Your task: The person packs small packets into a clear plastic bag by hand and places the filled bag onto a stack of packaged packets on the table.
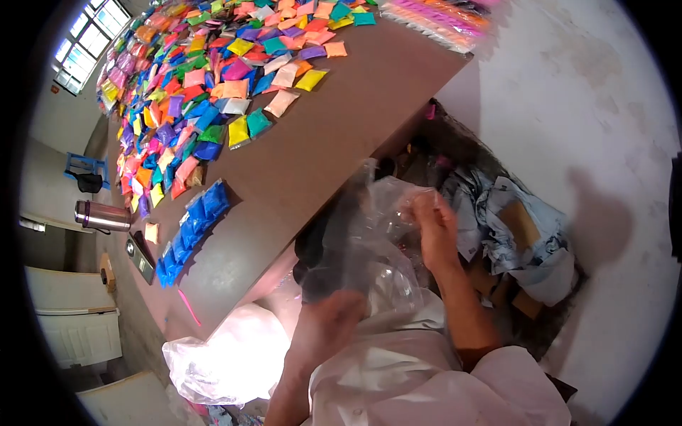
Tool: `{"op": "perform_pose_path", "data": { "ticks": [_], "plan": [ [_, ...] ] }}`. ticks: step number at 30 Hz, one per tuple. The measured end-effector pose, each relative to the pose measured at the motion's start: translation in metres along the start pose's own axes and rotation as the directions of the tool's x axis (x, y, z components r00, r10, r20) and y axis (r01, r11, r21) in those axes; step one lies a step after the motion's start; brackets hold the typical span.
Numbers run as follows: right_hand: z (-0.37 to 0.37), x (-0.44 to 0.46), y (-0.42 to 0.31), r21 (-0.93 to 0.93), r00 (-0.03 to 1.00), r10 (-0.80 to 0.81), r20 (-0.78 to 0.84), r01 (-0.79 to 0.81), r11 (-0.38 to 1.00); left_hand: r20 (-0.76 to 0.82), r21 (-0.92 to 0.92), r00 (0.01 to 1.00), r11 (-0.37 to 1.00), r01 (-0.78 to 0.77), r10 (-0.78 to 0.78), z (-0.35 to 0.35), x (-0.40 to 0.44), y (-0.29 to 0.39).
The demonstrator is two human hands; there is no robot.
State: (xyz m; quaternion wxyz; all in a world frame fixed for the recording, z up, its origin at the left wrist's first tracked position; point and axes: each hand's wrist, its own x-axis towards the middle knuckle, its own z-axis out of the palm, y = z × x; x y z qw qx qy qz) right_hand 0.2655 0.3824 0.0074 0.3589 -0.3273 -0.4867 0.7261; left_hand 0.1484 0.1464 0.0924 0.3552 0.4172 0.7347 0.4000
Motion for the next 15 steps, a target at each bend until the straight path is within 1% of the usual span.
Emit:
{"op": "perform_pose_path", "data": {
  "ticks": [1,2,3,4,6,7,8,10,14,15],
  "plan": [
    [-0.005,0.003,-0.002,-0.005,1.000,0.000,0.000,0.000,1.000,0.000,-0.005,1.000,1.000,-0.001,0.001,0.000,-0.001,0.000],
    [-0.013,0.007,-0.004,0.160,0.998,0.024,-0.049,-0.015,0.987,-0.024,0.076,0.999,0.997,0.026,-0.025,-0.002,-0.003,-0.002],
    [-0.022,0.010,-0.007,0.323,0.994,0.055,-0.096,-0.021,0.946,-0.049,0.158,0.998,0.986,0.055,-0.048,-0.005,-0.004,-0.003],
    [-0.029,0.014,-0.013,0.323,0.994,0.056,-0.097,-0.022,0.946,-0.047,0.159,0.998,0.986,0.056,-0.049,-0.009,-0.005,-0.006],
    [-0.044,0.020,-0.029,0.396,0.998,0.035,0.047,-0.050,0.917,-0.059,0.106,0.970,0.965,0.240,-0.234,-0.017,-0.005,-0.012],
    [-0.046,0.021,-0.030,0.408,0.997,0.011,0.074,-0.040,0.912,-0.072,0.235,0.988,0.961,0.149,-0.135,-0.020,-0.007,-0.018],
    [-0.048,0.023,-0.032,0.422,0.995,-0.014,0.101,-0.030,0.906,-0.071,0.233,0.988,0.961,0.148,-0.135,-0.019,-0.009,-0.021],
    [-0.040,0.022,-0.041,0.441,0.999,0.043,-0.004,-0.037,0.897,-0.116,0.165,0.978,0.967,0.193,-0.175,-0.017,-0.013,-0.028],
    [-0.026,0.020,-0.046,0.429,0.996,0.071,-0.047,-0.044,0.902,-0.124,0.180,0.985,0.973,0.143,-0.122,-0.013,-0.012,-0.034],
    [-0.024,0.019,-0.048,0.415,0.998,0.056,-0.021,-0.042,0.909,-0.143,0.151,0.969,0.963,0.224,-0.203,-0.013,-0.012,-0.033]
  ]
}}
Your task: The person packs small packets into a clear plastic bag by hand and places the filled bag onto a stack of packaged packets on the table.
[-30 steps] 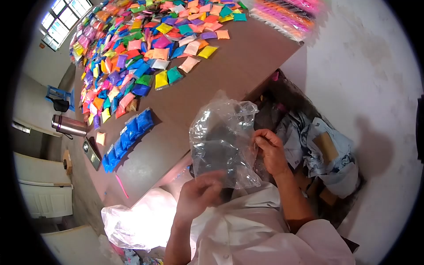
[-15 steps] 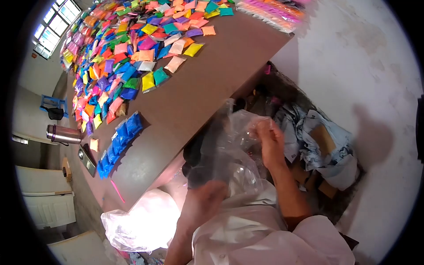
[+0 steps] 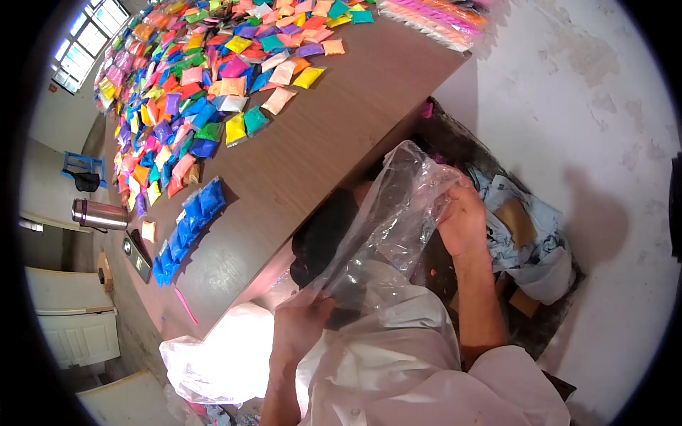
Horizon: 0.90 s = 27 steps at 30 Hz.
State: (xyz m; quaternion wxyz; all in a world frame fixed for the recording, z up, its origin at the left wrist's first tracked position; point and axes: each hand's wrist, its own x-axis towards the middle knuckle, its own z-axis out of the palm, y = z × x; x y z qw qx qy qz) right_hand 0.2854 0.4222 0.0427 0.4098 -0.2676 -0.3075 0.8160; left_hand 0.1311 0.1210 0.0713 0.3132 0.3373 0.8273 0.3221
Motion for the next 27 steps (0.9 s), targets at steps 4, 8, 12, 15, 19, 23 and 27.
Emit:
{"op": "perform_pose_path", "data": {
  "ticks": [4,8,12,15,19,23,27],
  "plan": [
    [0.008,-0.010,-0.003,-0.111,0.995,-0.031,0.093,0.041,0.993,-0.090,-0.127,0.995,0.991,-0.046,0.034,0.009,0.001,-0.014],
    [0.007,-0.012,-0.009,-0.255,0.980,0.015,0.198,0.036,0.966,-0.108,-0.145,0.994,0.989,-0.016,0.000,0.010,0.000,-0.015],
    [0.007,-0.009,-0.005,-0.377,0.997,-0.045,0.070,0.068,0.924,-0.056,-0.259,0.993,0.962,0.084,-0.102,0.009,-0.006,-0.025],
    [0.009,-0.006,0.002,-0.513,0.989,-0.150,0.001,0.130,0.848,0.006,-0.260,0.985,0.951,0.169,-0.173,0.007,-0.009,-0.021],
    [0.030,-0.013,0.008,-0.564,0.940,-0.331,0.080,0.317,0.763,-0.107,-0.176,0.993,0.984,0.025,-0.045,0.010,-0.013,-0.029],
    [0.052,-0.018,0.001,-0.610,0.908,-0.416,0.059,0.363,0.705,-0.385,-0.360,0.923,0.920,-0.157,0.006,0.003,-0.019,0.000],
    [0.061,-0.029,0.000,-0.682,0.887,-0.455,0.077,0.380,0.625,-0.402,0.042,0.829,0.912,-0.409,0.390,-0.004,-0.018,0.021]
  ]
}}
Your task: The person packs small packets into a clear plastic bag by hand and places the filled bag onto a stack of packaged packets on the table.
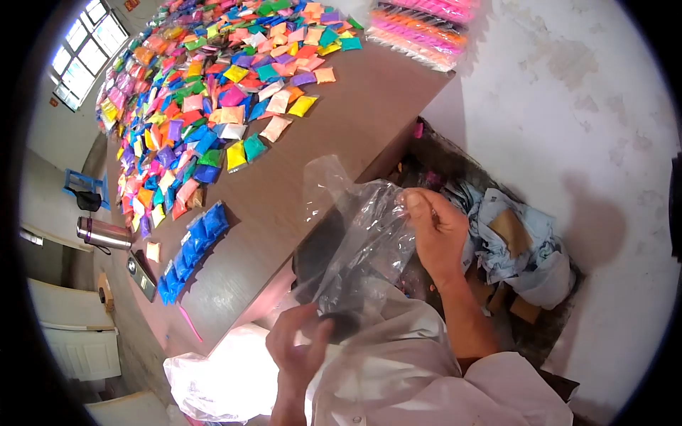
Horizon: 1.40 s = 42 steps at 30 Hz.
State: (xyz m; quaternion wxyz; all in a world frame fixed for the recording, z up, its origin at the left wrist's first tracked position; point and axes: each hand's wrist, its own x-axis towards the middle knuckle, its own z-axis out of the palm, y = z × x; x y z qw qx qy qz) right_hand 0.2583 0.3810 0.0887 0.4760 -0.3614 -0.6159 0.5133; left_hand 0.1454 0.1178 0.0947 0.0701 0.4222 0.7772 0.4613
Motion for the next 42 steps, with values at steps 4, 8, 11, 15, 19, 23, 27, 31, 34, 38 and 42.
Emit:
{"op": "perform_pose_path", "data": {
  "ticks": [4,8,11,15,19,23,27,31,34,38,42],
  "plan": [
    [0.009,-0.012,-0.015,-0.049,0.985,-0.130,0.116,0.136,0.990,-0.090,0.244,0.956,0.937,-0.250,0.279,0.021,0.060,0.041],
    [0.011,-0.016,-0.024,-0.036,0.931,-0.267,0.250,0.284,0.958,-0.071,0.014,0.991,0.993,-0.117,0.118,0.034,0.093,0.037],
    [-0.003,-0.011,-0.034,0.015,0.942,-0.116,0.315,0.117,0.993,0.026,-0.389,0.981,0.902,0.188,-0.193,0.024,0.107,0.044],
    [-0.010,-0.004,-0.028,0.082,0.927,-0.112,0.358,0.088,0.993,0.159,-0.578,0.972,0.782,0.235,-0.175,0.011,0.111,0.032],
    [-0.009,0.004,-0.030,0.095,0.929,-0.052,0.367,0.018,0.995,0.246,-0.608,0.961,0.751,0.257,-0.129,0.007,0.118,0.028],
    [-0.005,0.011,-0.028,0.183,0.862,-0.100,0.497,0.009,0.983,0.303,-0.599,0.915,0.693,0.401,-0.267,0.003,0.134,0.031],
    [-0.002,0.015,-0.027,0.185,0.846,-0.099,0.525,0.001,0.983,0.167,-0.610,0.943,0.721,0.328,-0.288,0.010,0.139,0.027],
    [-0.010,0.024,-0.020,0.170,0.871,-0.050,0.489,-0.039,0.985,-0.023,-0.654,0.941,0.717,0.241,-0.337,0.008,0.139,0.008],
    [-0.021,0.032,-0.008,0.181,0.902,0.004,0.431,-0.090,0.979,-0.201,-0.430,0.958,0.897,0.101,-0.204,-0.008,0.146,-0.005],
    [-0.016,0.040,0.001,0.223,0.862,0.024,0.506,-0.158,0.962,0.145,-0.723,0.975,0.654,0.222,-0.170,0.003,0.144,-0.017],
    [-0.014,0.043,0.005,0.096,0.866,0.025,0.499,-0.084,0.992,0.180,-0.650,0.937,0.679,0.341,-0.298,0.000,0.150,-0.030]
  ]
}}
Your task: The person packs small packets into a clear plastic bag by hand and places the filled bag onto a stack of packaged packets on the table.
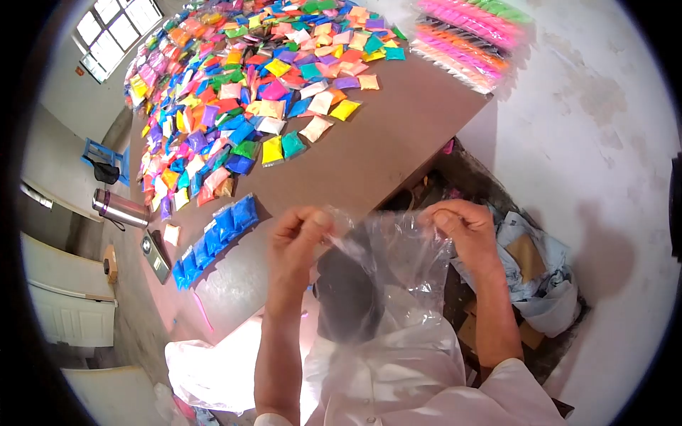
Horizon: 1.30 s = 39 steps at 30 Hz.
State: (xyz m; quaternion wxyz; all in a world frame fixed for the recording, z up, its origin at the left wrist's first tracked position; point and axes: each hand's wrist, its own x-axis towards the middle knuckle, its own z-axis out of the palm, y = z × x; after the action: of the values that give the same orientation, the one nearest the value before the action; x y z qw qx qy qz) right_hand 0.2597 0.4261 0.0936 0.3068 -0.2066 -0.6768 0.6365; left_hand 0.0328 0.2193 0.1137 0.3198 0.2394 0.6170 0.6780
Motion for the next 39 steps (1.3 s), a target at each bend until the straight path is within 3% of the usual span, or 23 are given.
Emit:
{"op": "perform_pose_path", "data": {
  "ticks": [7,9,10,13,14,16,18,20,24,26,30,34,37,39],
  "plan": [
    [0.001,0.010,0.004,0.008,0.998,0.061,-0.005,-0.061,0.998,-0.039,-0.105,0.990,0.984,-0.142,0.138,-0.008,0.008,-0.014],
    [0.001,0.015,0.006,-0.037,0.999,0.009,-0.031,-0.010,0.999,-0.242,-0.030,0.966,0.995,-0.098,0.087,0.001,0.005,-0.004],
    [0.000,0.019,0.005,-0.039,1.000,0.012,-0.029,-0.014,0.999,-0.245,-0.032,0.966,0.995,-0.095,0.084,0.002,0.002,-0.006],
    [0.002,0.030,0.003,-0.052,0.999,0.008,-0.053,-0.010,0.999,-0.019,0.000,0.999,0.999,0.047,-0.047,0.000,-0.018,-0.025],
    [0.003,0.034,0.000,-0.053,0.999,-0.010,-0.053,0.008,0.999,-0.020,0.000,0.998,0.999,0.051,-0.051,-0.001,-0.026,-0.028],
    [0.004,0.040,0.000,-0.057,0.999,-0.020,-0.050,0.017,0.998,0.134,0.093,0.966,0.973,0.212,-0.223,-0.002,-0.040,-0.031],
    [0.003,0.048,0.000,-0.048,0.999,-0.036,-0.038,0.034,0.998,0.123,0.095,0.975,0.980,0.173,-0.184,-0.005,-0.048,-0.044],
    [0.000,0.056,-0.003,-0.076,0.999,-0.042,-0.033,0.040,0.996,0.094,0.026,0.964,0.969,0.246,-0.247,-0.015,-0.051,-0.051],
    [0.009,0.074,0.003,-0.023,0.999,-0.041,-0.015,0.041,0.999,-0.069,0.011,0.980,0.982,0.186,-0.185,-0.027,-0.050,-0.046],
    [0.014,0.090,0.004,-0.059,1.000,-0.004,-0.022,0.003,0.998,-0.109,0.125,0.964,0.959,0.254,-0.242,-0.028,-0.049,-0.039],
    [0.040,0.129,-0.003,-0.104,0.995,0.028,-0.097,-0.039,0.994,-0.167,0.134,0.977,0.979,0.154,-0.131,-0.027,-0.032,-0.041],
    [0.055,0.148,0.001,-0.097,0.995,-0.036,-0.093,0.027,0.995,-0.307,-0.011,0.935,0.983,0.184,-0.179,-0.031,-0.005,-0.036],
    [0.057,0.137,0.016,-0.134,0.995,0.088,-0.040,-0.093,0.987,-0.350,-0.112,0.916,0.980,0.165,-0.194,-0.039,0.013,-0.041],
    [0.063,0.121,0.024,-0.034,0.971,0.240,-0.015,-0.241,0.970,-0.353,-0.167,0.913,0.974,0.151,-0.202,-0.045,0.024,-0.046]
  ]
}}
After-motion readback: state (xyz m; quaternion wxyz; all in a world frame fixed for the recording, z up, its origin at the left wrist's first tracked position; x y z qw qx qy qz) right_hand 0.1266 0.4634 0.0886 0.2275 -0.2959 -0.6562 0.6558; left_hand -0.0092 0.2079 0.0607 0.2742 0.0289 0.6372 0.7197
